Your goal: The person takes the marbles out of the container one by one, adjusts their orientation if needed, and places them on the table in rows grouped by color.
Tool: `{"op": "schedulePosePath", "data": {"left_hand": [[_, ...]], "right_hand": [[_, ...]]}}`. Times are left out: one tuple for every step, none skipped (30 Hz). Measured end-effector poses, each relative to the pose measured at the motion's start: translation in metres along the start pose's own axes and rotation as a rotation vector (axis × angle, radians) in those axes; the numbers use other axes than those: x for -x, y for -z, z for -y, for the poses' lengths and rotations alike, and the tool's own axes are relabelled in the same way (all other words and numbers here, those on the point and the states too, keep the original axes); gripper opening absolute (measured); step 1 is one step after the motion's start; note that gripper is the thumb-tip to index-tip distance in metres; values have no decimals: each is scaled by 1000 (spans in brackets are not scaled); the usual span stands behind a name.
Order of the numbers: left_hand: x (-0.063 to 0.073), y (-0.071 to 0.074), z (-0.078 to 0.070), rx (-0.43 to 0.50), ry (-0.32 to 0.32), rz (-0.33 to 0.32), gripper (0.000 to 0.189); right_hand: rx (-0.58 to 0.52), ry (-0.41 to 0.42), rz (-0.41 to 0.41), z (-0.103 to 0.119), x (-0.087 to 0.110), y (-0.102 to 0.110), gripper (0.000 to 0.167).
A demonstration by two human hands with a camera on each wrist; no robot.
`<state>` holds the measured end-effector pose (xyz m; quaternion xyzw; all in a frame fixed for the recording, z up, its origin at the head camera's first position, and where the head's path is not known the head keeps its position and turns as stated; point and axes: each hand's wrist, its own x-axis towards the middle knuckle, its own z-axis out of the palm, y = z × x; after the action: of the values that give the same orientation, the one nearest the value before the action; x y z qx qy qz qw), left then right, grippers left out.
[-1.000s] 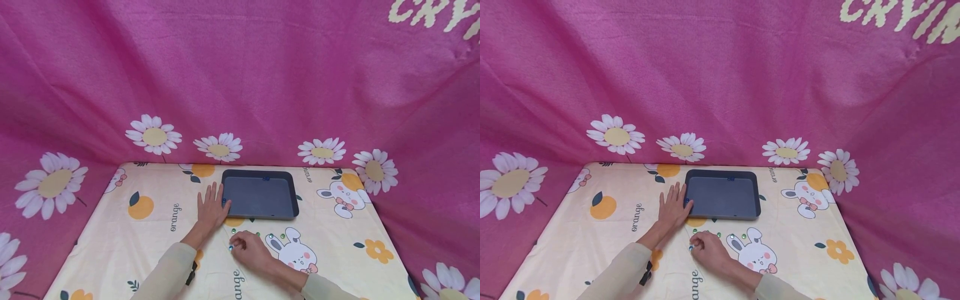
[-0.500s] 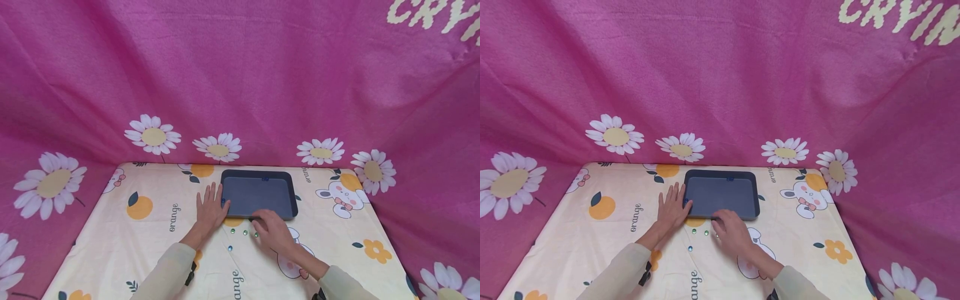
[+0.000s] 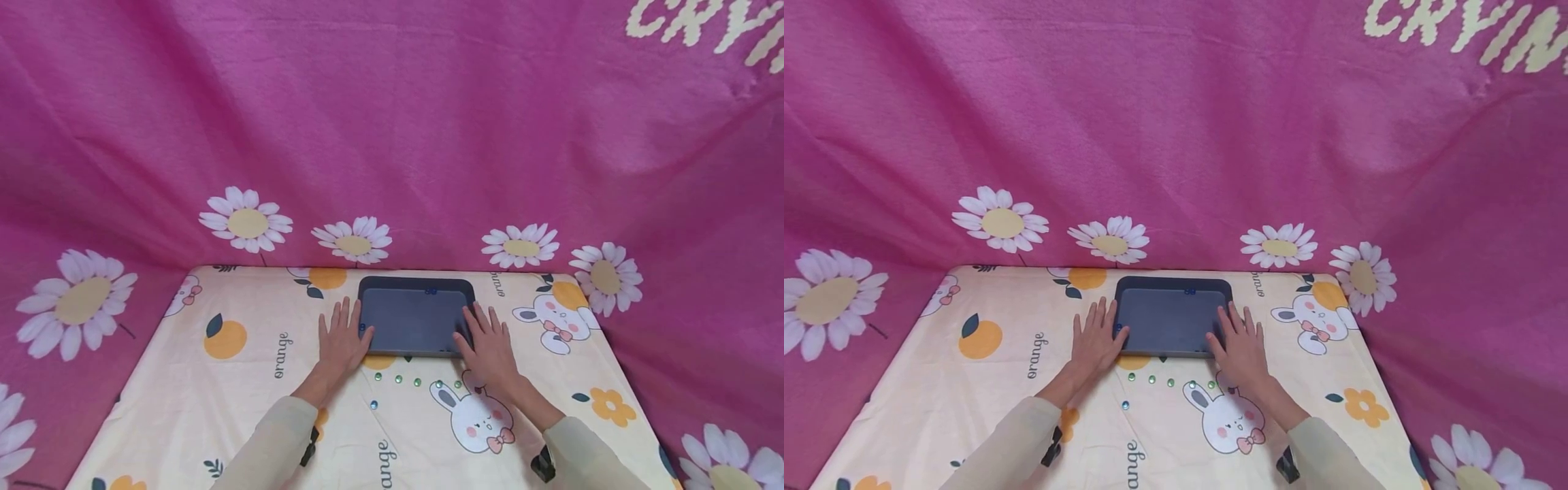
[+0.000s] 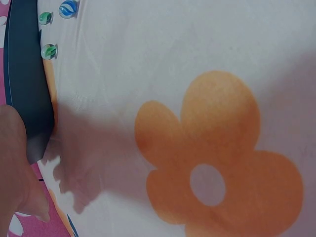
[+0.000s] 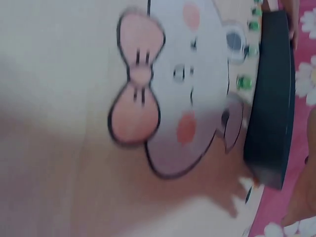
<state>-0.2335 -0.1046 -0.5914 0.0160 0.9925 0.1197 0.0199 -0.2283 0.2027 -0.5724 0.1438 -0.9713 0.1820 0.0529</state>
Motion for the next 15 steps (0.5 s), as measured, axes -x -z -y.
{"op": "schedulePosePath", "data": {"left_hand": [[0, 0, 0, 3, 1, 2, 76], [1, 1, 0, 3, 1, 2, 76], [1, 1, 0, 4, 2, 3, 76], [1, 1, 0, 6, 2, 4, 76], [1, 2, -1, 6, 4, 5, 76], [1, 2, -1, 7, 5, 8, 76], [1, 3, -1, 7, 6, 9, 76], [1, 3, -2, 2, 6, 8, 76], [1, 4, -2, 1, 6, 10, 76], [1, 4, -2, -1, 7, 11, 76], [1, 4, -2, -5, 7, 13, 76], [1, 4, -2, -6, 8, 14, 76], [1, 5, -2, -5, 8, 13, 76], [1, 5, -2, -3, 9, 13, 76], [1, 5, -2, -3, 10, 16, 76]], "right_hand": [[6, -22, 10, -4, -1, 0, 68], [9, -44, 22, -8, -3, 0, 70], [16, -61, 32, -12, -5, -1, 71], [23, -72, 36, -15, -6, -2, 72], [25, -79, 40, -18, -7, -3, 73], [25, -85, 39, -21, -9, -4, 73], [26, -90, 39, -23, -10, -4, 74], [34, -94, 40, -26, -11, -5, 74], [39, -98, 39, -28, -12, -6, 74], [41, -101, 40, -30, -13, -8, 75], [43, -104, 43, -32, -14, -9, 75], [47, -109, 49, -33, -15, -10, 75], [55, -113, 60, -34, -15, -11, 75], [56, -115, 68, -35, -15, -12, 75], [57, -120, 79, -36, -15, -13, 76]]}}
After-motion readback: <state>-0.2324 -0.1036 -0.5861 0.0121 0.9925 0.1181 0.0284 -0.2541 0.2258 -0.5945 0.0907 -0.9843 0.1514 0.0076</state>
